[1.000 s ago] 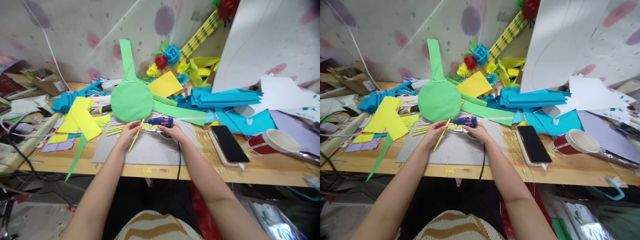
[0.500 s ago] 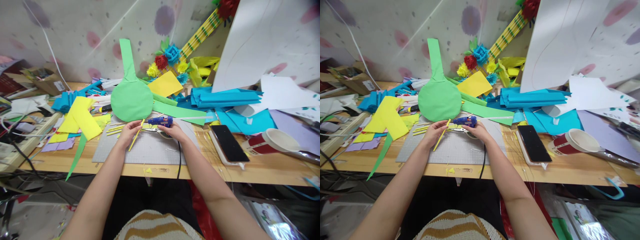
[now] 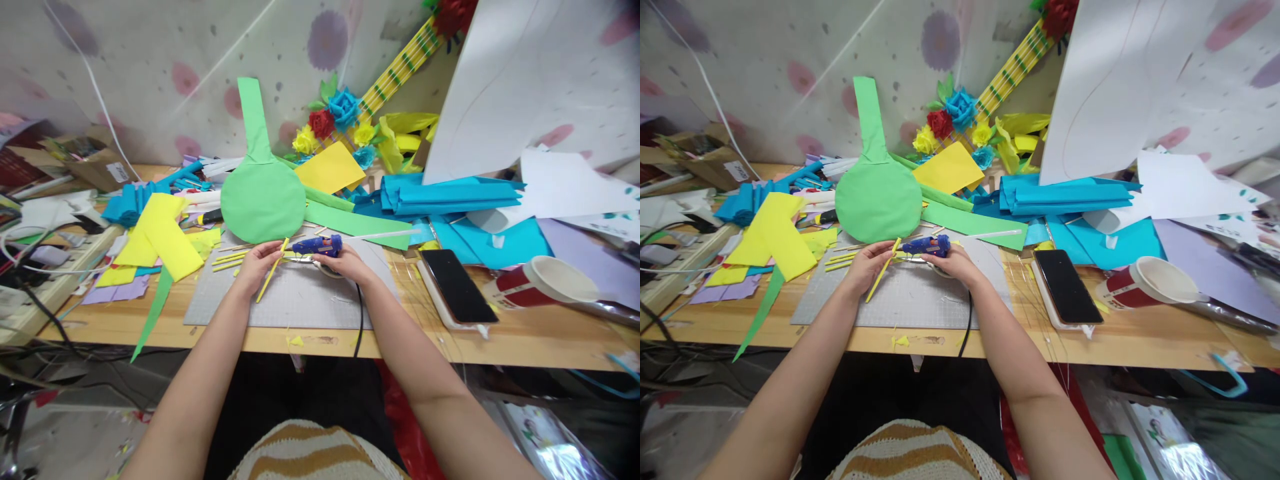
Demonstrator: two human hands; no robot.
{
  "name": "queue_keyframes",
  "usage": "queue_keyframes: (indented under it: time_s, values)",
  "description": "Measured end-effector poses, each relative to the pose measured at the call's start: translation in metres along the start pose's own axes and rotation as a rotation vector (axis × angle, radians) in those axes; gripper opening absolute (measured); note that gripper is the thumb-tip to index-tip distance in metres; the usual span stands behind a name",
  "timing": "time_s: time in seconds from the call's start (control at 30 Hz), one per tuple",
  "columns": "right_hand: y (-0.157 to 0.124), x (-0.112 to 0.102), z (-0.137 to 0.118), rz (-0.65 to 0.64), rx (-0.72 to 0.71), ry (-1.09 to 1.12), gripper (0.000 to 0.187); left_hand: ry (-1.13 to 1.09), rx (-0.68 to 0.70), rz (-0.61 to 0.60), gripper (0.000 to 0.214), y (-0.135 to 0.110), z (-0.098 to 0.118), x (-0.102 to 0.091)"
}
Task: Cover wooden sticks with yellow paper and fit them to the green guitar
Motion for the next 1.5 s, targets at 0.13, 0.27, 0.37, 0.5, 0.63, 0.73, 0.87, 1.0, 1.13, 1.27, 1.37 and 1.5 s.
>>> queue_keyframes:
  time_s: [0.13,0.27,0.37,0.5,0.63,0.73,0.87,1.0,1.13,1.27,1.37,1.5]
  values:
    - [-0.002,-0.001,-0.005,-0.014,-0.028,0.011,0.042,-0.007,-0.015,0.009,0.037,-0.002,0.002,0.002]
    - [-0.003,0.001,-0.008,-0.055,-0.034,0.026,0.042,0.001,-0.014,0.000,0.038,-0.002,0.002,0.003]
    - [-0.003,0.002,-0.009,-0.061,-0.048,0.026,0.043,0.008,-0.006,-0.014,0.038,-0.001,0.001,0.002]
    - [-0.004,0.003,-0.011,-0.081,-0.072,0.015,0.042,0.004,0.018,-0.023,0.038,0.001,0.000,0.000]
    - [-0.005,0.004,-0.013,-0.075,-0.073,0.006,0.040,-0.010,0.025,-0.025,0.036,0.002,-0.001,-0.001]
    - [-0.005,0.004,-0.015,-0.074,-0.083,0.005,0.040,-0.004,0.025,-0.022,0.037,0.002,-0.001,-0.001]
    - [-0.006,0.003,-0.016,-0.082,-0.079,0.007,0.040,0.003,0.026,-0.021,0.039,0.002,-0.001,-0.001]
    - [-0.006,0.001,-0.016,-0.078,-0.086,0.000,0.039,0.010,0.026,-0.024,0.039,0.002,-0.001,-0.001]
    - [-0.004,0.002,-0.013,-0.066,-0.076,-0.002,0.039,0.015,0.027,-0.031,0.039,0.002,-0.001,-0.001]
    - [-0.003,0.002,-0.011,-0.056,-0.064,0.010,0.041,0.021,0.026,-0.022,0.038,0.002,-0.001,-0.002]
    - [-0.003,0.001,-0.009,-0.049,-0.053,0.015,0.041,0.026,0.022,-0.013,0.039,0.002,-0.001,-0.001]
    - [-0.003,0.000,-0.007,-0.040,-0.036,0.016,0.041,0.016,0.013,-0.005,0.039,0.001,0.000,0.000]
Point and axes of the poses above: each hand's wrist, its own y-axis towards the middle knuckle, its own x-axis out of the palm, z = x × y, the point moved 5 cm from there along y, towards the middle knuckle, and after that the axes turned 15 degrees about -y, right-handed, at the moved point
